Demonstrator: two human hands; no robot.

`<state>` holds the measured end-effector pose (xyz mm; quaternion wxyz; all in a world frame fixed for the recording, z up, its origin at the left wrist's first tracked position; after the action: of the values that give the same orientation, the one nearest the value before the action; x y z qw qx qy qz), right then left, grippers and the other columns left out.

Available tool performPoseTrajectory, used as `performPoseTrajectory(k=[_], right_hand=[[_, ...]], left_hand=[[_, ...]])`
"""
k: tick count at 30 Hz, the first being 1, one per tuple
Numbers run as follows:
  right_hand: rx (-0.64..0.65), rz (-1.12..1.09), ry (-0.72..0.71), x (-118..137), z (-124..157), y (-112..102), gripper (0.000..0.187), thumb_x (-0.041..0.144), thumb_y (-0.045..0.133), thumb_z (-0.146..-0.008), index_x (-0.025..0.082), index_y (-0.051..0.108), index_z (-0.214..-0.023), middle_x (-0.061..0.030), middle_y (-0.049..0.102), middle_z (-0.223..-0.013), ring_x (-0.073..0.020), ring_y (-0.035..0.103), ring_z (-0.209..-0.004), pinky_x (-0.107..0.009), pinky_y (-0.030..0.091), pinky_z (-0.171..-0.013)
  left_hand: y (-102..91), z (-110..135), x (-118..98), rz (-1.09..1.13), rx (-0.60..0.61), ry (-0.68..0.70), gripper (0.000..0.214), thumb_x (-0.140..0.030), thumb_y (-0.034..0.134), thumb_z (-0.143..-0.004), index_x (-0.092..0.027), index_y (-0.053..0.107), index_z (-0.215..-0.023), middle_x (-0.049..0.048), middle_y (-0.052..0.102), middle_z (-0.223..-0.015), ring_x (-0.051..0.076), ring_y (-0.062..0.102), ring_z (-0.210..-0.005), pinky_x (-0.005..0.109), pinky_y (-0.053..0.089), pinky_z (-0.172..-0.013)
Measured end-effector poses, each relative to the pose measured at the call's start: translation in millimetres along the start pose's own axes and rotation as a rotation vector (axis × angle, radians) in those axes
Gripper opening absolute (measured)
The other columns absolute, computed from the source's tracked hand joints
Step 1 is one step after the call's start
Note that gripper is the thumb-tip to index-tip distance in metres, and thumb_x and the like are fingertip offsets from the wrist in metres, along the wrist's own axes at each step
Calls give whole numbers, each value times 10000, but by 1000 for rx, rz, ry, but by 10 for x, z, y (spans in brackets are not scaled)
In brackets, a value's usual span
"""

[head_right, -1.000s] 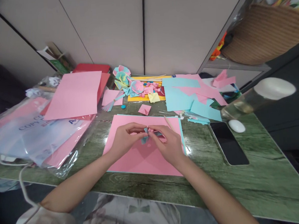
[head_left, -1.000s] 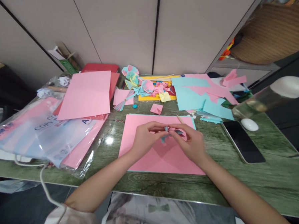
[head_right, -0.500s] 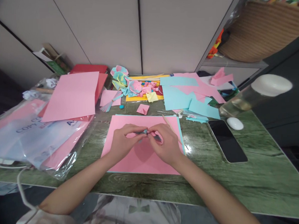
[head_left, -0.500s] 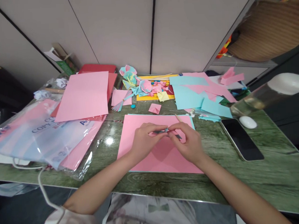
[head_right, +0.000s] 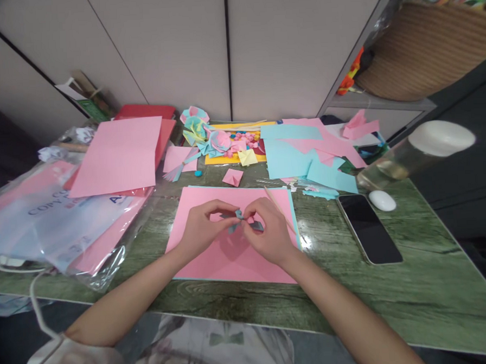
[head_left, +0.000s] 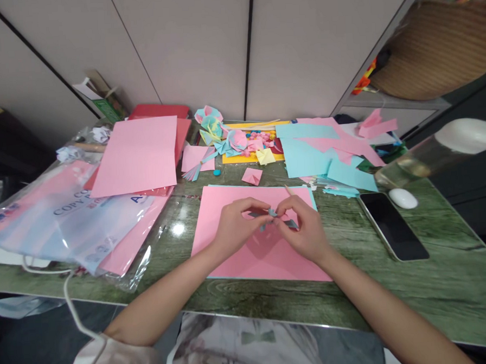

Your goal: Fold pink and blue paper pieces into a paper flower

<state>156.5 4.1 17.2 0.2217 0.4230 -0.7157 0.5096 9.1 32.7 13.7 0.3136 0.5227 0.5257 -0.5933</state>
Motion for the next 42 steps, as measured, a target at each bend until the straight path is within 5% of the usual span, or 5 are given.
performPoseTrajectory(k=[17,22,29,37,42], right_hand=[[103,-40,148,-34,-24,45,186,191,595,-697,219,488,-846,7,565,-818,-139,544,-736,-292,425,-719],[61,-138,223,-60,-16,36,196,251,633,-693,217,471,-799,19,555,-756,-144,571,-727,-281,434,-686],[20,-285,249,-205,-64,-5,156,252,632,-697,200,485,-693,33,527,-687,-118,524,-673,-299,422,-753],[-56,-245,299,-215,-73,-53,145,269,612,-718,185,521,-642,30,503,-636,-108,480,-627,-258,392,-658],[-87,-187,291,-216,-69,-67,127,236,584,-728,189,504,-642,42,480,-633,-99,451,-618,-280,383,-730]], left_hand=[[11,-40,63,8,-6,-58,124,-271,692,-619,-175,629,-664,1,655,-692,139,599,-685,258,474,-648],[-27,-73,53,96,24,-46,203,-300,673,-655,-160,605,-785,12,628,-766,131,585,-753,253,461,-716],[26,-94,87,230,353,-63,388,-312,678,-658,-161,554,-993,68,573,-1032,167,557,-926,273,450,-779],[74,-43,121,62,207,-22,288,-261,650,-670,-173,570,-932,29,602,-887,125,559,-765,260,462,-713],[59,-26,67,116,265,-85,640,-263,720,-591,-225,452,-1171,25,588,-934,124,564,-772,242,453,-690]])
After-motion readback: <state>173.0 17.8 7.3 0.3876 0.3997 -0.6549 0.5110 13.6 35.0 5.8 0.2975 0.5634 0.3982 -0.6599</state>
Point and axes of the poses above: each hand's wrist, its own z-axis away from the middle knuckle, its own y-axis out of the palm, x = y × z, the point moved 3 cm from there along -z, towards the middle knuckle
